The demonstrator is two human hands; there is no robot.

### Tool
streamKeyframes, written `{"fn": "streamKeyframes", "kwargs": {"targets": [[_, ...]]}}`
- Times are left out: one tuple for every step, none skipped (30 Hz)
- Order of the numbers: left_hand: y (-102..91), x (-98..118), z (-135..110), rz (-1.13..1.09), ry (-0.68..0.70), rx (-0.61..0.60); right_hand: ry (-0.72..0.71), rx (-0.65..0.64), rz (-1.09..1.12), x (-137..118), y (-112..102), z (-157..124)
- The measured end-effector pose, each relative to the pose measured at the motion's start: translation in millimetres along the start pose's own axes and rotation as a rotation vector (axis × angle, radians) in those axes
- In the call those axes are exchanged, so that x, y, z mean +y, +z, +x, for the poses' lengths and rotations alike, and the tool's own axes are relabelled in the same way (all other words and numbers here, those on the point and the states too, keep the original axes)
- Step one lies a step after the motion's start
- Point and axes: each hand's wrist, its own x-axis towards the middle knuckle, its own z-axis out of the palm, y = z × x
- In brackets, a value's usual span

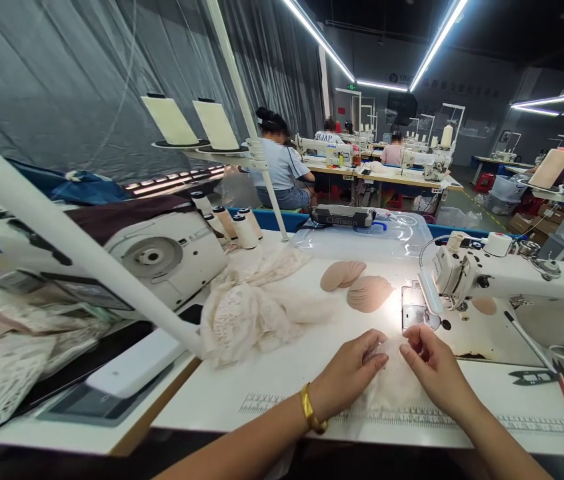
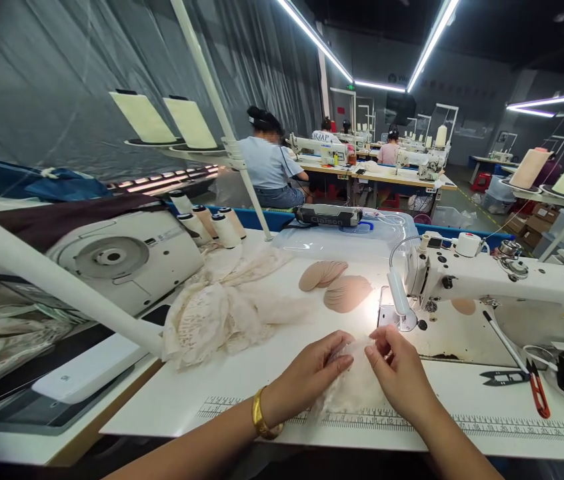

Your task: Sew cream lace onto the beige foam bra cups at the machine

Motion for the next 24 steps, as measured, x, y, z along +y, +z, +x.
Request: {"fn": "streamKeyframes", "kwargs": {"targets": [[-1.4,-0.7,1.2,-0.014,0.003,-0.012,-0.021,-0.014,-0.012,0.4,-0.5,0.2],[-2.7,-1.0,2.0,-0.034,0.013,-0.026,-0.041,-0.027,-0.025,0.7,-0.9,0.3],[-3.6,-1.2,2.6,-0.059,0.02,-0.038,-0.064,-0.037,-0.044,1.0,-1.0,0.2],[-4.1,-1.5,3.0,-0.087,0.02,-0.045,-0.093,-0.03,-0.068,1.0,-1.0,-0.4],[-4.2,-2.2,3.5,-0.116,0.014,-0.048,-0.133,-0.001,-0.094,0.9,-0.8,-1.5],[-4.2,-3.4,4.2,-0.146,0.004,-0.052,-0.183,0.044,-0.117,0.6,-0.5,-3.2],[-4.3,-5.3,5.4,-0.168,-0.006,-0.06,-0.236,0.092,-0.129,0.3,-0.2,-5.3],[-4.9,-7.7,7.3,-0.177,-0.017,-0.069,-0.281,0.129,-0.115,0.1,0.0,-7.6],[-6.4,-10.5,9.8,-0.169,-0.031,-0.081,-0.306,0.141,-0.064,0.1,0.0,-9.6],[-8.9,-13.3,13.2,-0.148,-0.049,-0.097,-0.305,0.12,0.024,0.6,-0.2,-10.8],[-12.6,-16.0,17.3,-0.129,-0.07,-0.114,-0.265,0.069,0.139,1.7,-0.5,-10.9],[-17.5,-18.3,22.5,-0.104,-0.084,-0.118,-0.188,0.006,0.261,3.6,-1.0,-9.6],[-23.4,-20.1,28.7,-0.057,-0.082,-0.101,-0.086,-0.048,0.365,6.3,-1.5,-6.9],[-30.3,-21.4,36.0,0.032,-0.055,-0.054,0.02,-0.082,0.435,10.0,-2.0,-2.9],[-37.7,-22.3,44.6,0.155,-0.007,0.02,0.112,-0.093,0.465,14.5,-2.4,2.0],[-45.4,-23.3,54.1,0.291,0.048,0.105,0.179,-0.088,0.466,19.6,-2.6,7.1],[-53.0,-24.3,64.5,0.433,0.101,0.188,0.217,-0.076,0.452,25.2,-2.8,12.1],[-60.0,-25.7,75.2,0.525,0.13,0.239,0.227,-0.065,0.439,30.7,-2.9,16.4],[-66.1,-27.4,85.7,0.572,0.14,0.261,0.222,-0.059,0.431,35.8,-2.8,19.7],[-71.0,-29.5,95.5,0.593,0.135,0.261,0.211,-0.058,0.423,40.1,-2.8,22.0],[-74.7,-31.7,104.2,0.599,0.123,0.249,0.201,-0.059,0.413,43.4,-2.7,23.2],[-77.2,-33.7,111.5,0.615,0.112,0.236,0.192,-0.061,0.398,45.7,-2.5,23.6],[-78.6,-35.3,117.3,0.631,0.103,0.224,0.186,-0.061,0.382,46.9,-2.4,23.5],[-79.2,-36.1,121.7,0.646,0.095,0.214,0.183,-0.06,0.366,47.2,-2.3,23.2]]}}
